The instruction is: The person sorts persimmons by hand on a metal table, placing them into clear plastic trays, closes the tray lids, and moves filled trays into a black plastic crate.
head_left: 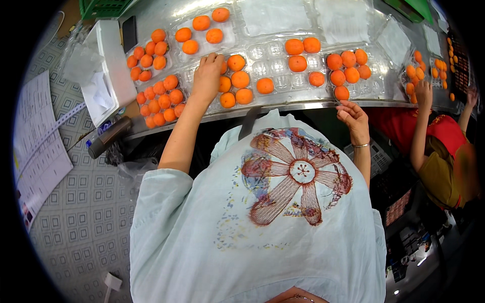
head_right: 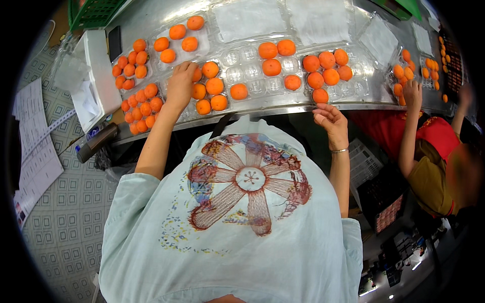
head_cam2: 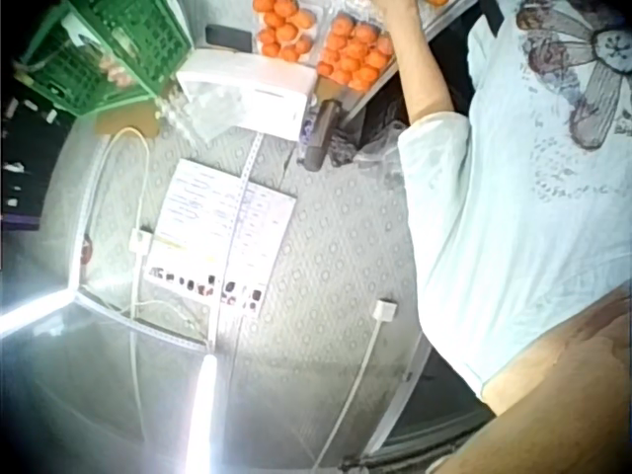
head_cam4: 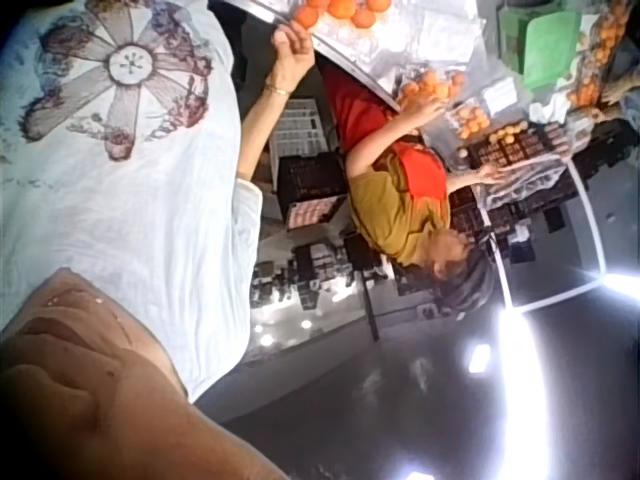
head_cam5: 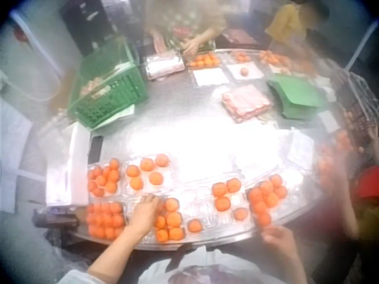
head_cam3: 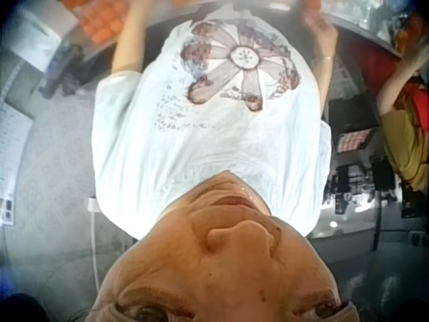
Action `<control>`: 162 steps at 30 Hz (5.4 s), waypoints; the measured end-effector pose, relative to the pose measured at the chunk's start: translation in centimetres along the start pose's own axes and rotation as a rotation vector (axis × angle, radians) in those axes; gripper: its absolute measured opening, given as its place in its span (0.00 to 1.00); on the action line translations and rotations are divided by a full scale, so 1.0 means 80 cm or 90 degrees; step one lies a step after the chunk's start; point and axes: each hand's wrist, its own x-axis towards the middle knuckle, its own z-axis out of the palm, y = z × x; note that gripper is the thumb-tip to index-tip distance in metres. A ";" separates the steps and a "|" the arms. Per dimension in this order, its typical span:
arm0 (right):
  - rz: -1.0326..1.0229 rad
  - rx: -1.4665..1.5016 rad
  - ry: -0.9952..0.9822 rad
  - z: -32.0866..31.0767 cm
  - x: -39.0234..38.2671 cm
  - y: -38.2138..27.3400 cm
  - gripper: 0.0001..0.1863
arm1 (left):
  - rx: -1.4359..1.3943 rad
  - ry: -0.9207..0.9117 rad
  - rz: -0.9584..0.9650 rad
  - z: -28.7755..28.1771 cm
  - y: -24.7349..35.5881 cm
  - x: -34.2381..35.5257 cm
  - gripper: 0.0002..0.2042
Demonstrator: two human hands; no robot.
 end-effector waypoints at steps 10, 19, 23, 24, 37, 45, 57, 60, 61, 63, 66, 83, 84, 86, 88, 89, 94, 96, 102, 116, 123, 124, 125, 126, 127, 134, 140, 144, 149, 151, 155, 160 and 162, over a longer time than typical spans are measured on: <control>0.003 -0.012 -0.010 0.002 0.004 -0.001 0.20 | -0.176 -0.014 -0.038 -0.002 -0.022 -0.003 0.18; 0.008 -0.046 -0.040 0.005 0.008 0.000 0.20 | -0.160 0.027 -0.053 -0.003 -0.016 -0.006 0.17; 0.001 -0.065 -0.046 0.007 0.005 0.002 0.20 | -0.211 0.128 -0.051 -0.012 -0.004 -0.014 0.18; -0.001 -0.066 -0.043 0.007 0.005 0.003 0.20 | -0.240 0.144 -0.042 -0.026 0.012 -0.015 0.18; -0.023 -0.050 0.001 -0.003 0.001 0.010 0.20 | -0.243 -0.075 0.069 0.023 0.076 0.027 0.19; -0.013 -0.038 0.005 -0.004 0.001 0.015 0.19 | -0.228 -0.046 0.055 0.036 0.077 0.027 0.20; -0.254 -0.472 0.274 0.013 0.017 -0.007 0.25 | -0.210 0.066 0.083 0.029 0.087 0.014 0.20; -0.333 -0.703 0.314 0.029 0.026 -0.010 0.28 | -0.222 0.063 0.058 0.015 0.095 0.002 0.16; -0.316 -0.747 0.321 0.032 0.028 -0.009 0.28 | -0.237 0.059 0.047 0.013 0.097 -0.002 0.15; -0.282 -0.832 0.332 0.038 0.034 -0.004 0.29 | -0.233 0.014 0.020 0.006 0.104 -0.014 0.14; -0.245 -0.838 0.345 0.044 0.035 -0.006 0.28 | -0.237 0.006 0.049 0.007 0.108 -0.029 0.13; -0.548 -0.437 0.100 0.118 -0.048 -0.136 0.26 | -0.642 -0.197 0.071 -0.085 0.182 -0.003 0.20; -0.589 -0.447 0.086 0.124 -0.051 -0.144 0.26 | -0.667 -0.210 0.077 -0.091 0.188 -0.001 0.22; -0.623 -0.453 0.065 0.133 -0.054 -0.152 0.26 | -0.717 -0.233 0.108 -0.108 0.200 0.003 0.26; -0.644 -0.451 0.038 0.142 -0.055 -0.158 0.25 | -0.756 -0.259 0.109 -0.112 0.204 0.003 0.28; -0.659 -0.446 0.023 0.144 -0.055 -0.161 0.25 | -0.777 -0.274 0.111 -0.114 0.205 0.003 0.29; -0.694 -0.455 -0.022 0.156 -0.057 -0.169 0.27 | -0.774 -0.300 0.147 -0.123 0.204 0.003 0.27; -0.700 -0.459 -0.033 0.159 -0.057 -0.172 0.27 | -0.798 -0.301 0.158 -0.122 0.201 -0.001 0.24; -0.689 -0.420 -0.070 0.168 -0.060 -0.173 0.26 | -0.840 -0.284 0.077 -0.115 0.184 -0.005 0.21; -0.713 -0.472 -0.014 0.166 -0.063 -0.166 0.32 | -0.874 -0.360 0.068 -0.127 0.205 -0.002 0.23; -0.709 -0.427 0.003 0.159 -0.063 -0.161 0.31 | -1.000 -0.430 0.063 -0.134 0.199 -0.006 0.31; -0.710 -0.426 0.003 0.158 -0.064 -0.161 0.31 | -1.004 -0.430 0.067 -0.134 0.200 -0.005 0.30; -0.712 -0.424 0.003 0.157 -0.064 -0.161 0.30 | -1.007 -0.430 0.069 -0.133 0.201 -0.005 0.30; -0.714 -0.422 0.002 0.156 -0.065 -0.162 0.30 | -1.010 -0.430 0.072 -0.132 0.202 -0.004 0.30; -0.716 -0.420 0.003 0.154 -0.066 -0.163 0.30 | -1.013 -0.434 0.069 -0.133 0.204 -0.005 0.30; -0.481 -0.256 -0.019 0.133 -0.055 -0.133 0.29 | -0.938 -0.431 0.052 -0.117 0.209 -0.003 0.29; -0.233 0.478 -0.125 0.072 -0.034 -0.139 0.28 | -0.876 -0.461 -0.024 -0.084 0.206 0.006 0.20; -0.185 0.715 -0.064 0.022 0.014 -0.126 0.21 | -0.850 -0.498 -0.069 -0.053 0.199 0.019 0.18; -0.302 0.815 0.014 -0.117 0.114 -0.163 0.13 | -0.822 -0.527 -0.114 -0.037 0.221 0.053 0.17; -0.541 0.820 -0.074 -0.246 0.170 -0.254 0.07 | -0.789 -0.540 -0.110 -0.026 0.225 0.067 0.18; -0.876 0.770 0.105 -0.432 0.160 -0.529 0.28 | -0.798 -0.520 -0.087 -0.019 0.230 0.078 0.19; -0.693 0.274 0.230 -0.482 0.279 -0.499 0.11 | -0.740 -0.581 -0.021 -0.008 0.242 0.101 0.18; -0.439 0.300 0.178 -0.310 0.285 -0.425 0.12 | -0.734 -0.574 -0.053 0.001 0.223 0.096 0.18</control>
